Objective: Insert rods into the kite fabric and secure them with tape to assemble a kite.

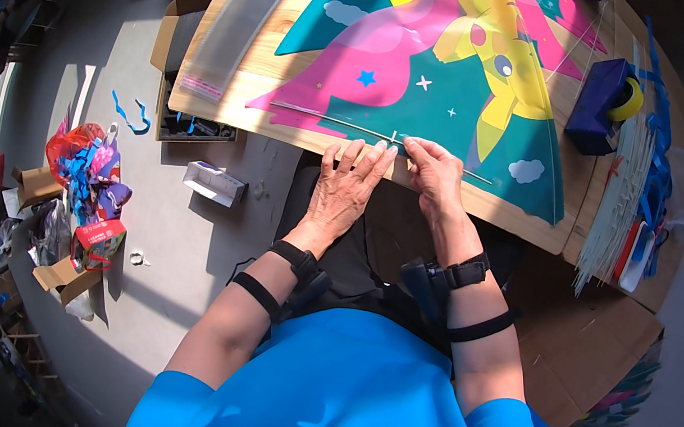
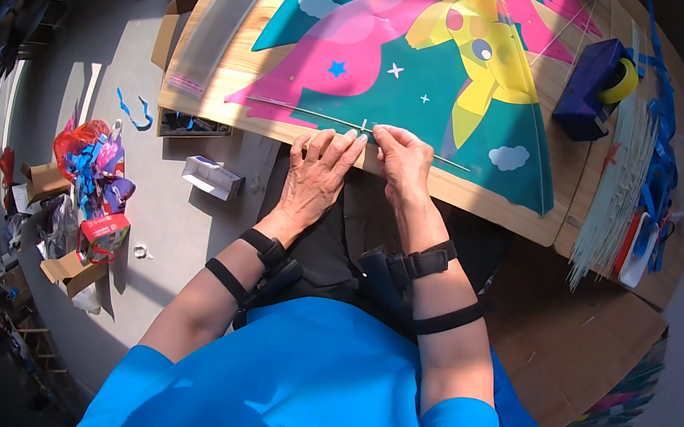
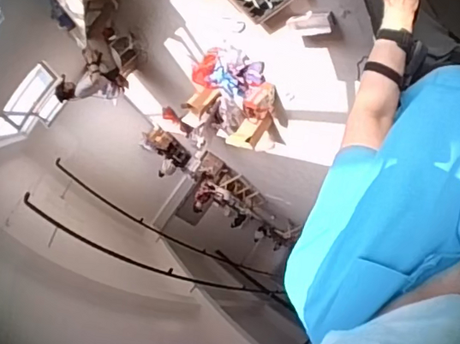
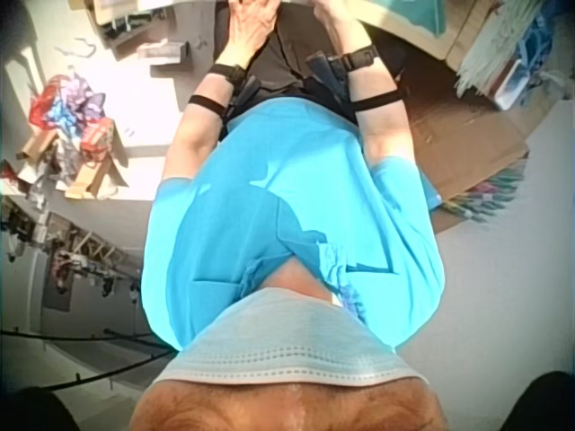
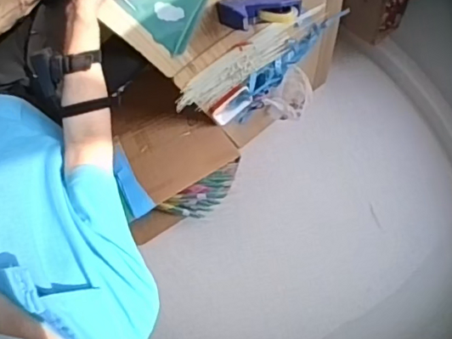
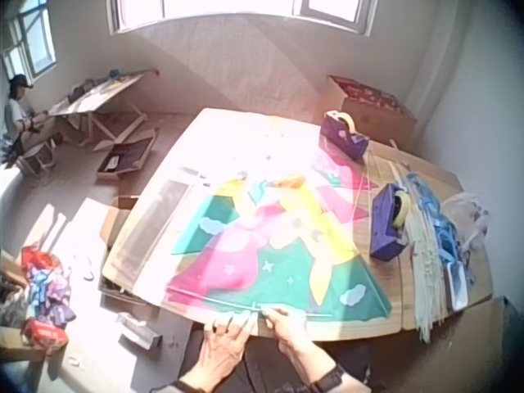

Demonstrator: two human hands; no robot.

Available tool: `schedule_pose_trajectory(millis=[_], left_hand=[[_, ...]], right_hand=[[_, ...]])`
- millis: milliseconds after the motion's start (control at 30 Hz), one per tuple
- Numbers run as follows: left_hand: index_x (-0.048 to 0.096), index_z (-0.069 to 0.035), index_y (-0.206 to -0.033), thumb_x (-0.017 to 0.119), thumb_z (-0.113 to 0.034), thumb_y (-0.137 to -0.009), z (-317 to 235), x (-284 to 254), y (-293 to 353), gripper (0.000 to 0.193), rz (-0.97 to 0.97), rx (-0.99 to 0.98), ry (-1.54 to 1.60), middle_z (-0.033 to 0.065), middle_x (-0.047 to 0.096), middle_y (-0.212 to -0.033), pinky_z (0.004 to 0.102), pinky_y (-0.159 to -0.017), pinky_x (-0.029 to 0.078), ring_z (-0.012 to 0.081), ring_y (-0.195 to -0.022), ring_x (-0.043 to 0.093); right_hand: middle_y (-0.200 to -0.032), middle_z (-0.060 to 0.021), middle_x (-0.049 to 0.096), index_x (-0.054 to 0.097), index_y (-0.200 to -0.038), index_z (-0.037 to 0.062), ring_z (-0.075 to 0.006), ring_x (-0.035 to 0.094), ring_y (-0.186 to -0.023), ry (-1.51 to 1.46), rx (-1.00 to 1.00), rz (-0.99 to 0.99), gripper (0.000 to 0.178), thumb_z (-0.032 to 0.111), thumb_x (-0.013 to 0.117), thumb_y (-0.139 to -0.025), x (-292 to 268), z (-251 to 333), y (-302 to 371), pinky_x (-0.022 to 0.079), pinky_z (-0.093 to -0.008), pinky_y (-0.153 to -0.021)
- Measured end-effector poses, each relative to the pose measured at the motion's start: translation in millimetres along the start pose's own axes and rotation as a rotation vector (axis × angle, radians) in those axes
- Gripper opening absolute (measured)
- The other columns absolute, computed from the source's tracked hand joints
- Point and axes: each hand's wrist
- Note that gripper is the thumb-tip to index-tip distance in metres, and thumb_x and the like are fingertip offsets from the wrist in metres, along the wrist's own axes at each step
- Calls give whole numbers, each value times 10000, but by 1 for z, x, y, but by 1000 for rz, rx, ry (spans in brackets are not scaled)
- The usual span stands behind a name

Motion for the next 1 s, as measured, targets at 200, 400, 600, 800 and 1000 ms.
schedule_pose_trajectory(millis=[200,400,600,800,1000], left_hand=[[463,-187,-1362,633,-119,-768,-2,0,0,621,-6,-12,15,-21,463,-1324,423,-1056,225,198,-1219,403],[476,-187,-1343,625,-110,-770,-5,-2,-3,597,2,-33,11,-19,481,-1297,437,-1063,219,198,-1220,403],[480,-189,-1333,618,-101,-772,-9,-4,-3,585,23,-49,-18,-14,495,-1275,446,-1071,216,202,-1220,408],[478,-183,-1332,624,-97,-768,-9,-5,-4,589,16,-54,-20,-8,497,-1271,455,-1074,213,204,-1218,409],[479,-172,-1328,638,-102,-758,-9,-7,-6,596,15,-53,6,-5,490,-1278,466,-1079,199,208,-1219,405]], right_hand=[[-615,23,565,701,-879,17,-35,474,-504,8,-7,-8,151,148,733,-811,0,-1,-1,334,-190,-409],[-619,18,572,702,-882,15,-36,481,-509,20,-26,-24,154,144,736,-805,2,-3,-1,343,-195,-416],[-609,17,573,707,-887,1,-55,504,-521,61,-85,-66,170,133,738,-784,3,-5,-2,372,-209,-446],[-579,-8,582,685,-910,-11,-86,545,-532,286,-289,-244,217,157,722,-777,5,-3,-5,428,-259,-498],[-671,-74,613,628,-888,39,-217,603,-609,793,-733,-168,266,194,773,-729,-9,19,-7,473,-352,-589]])
Point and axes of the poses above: each hand's wrist, its own y-axis away from the middle knuckle, its own x-axis out of the palm, z = x × y
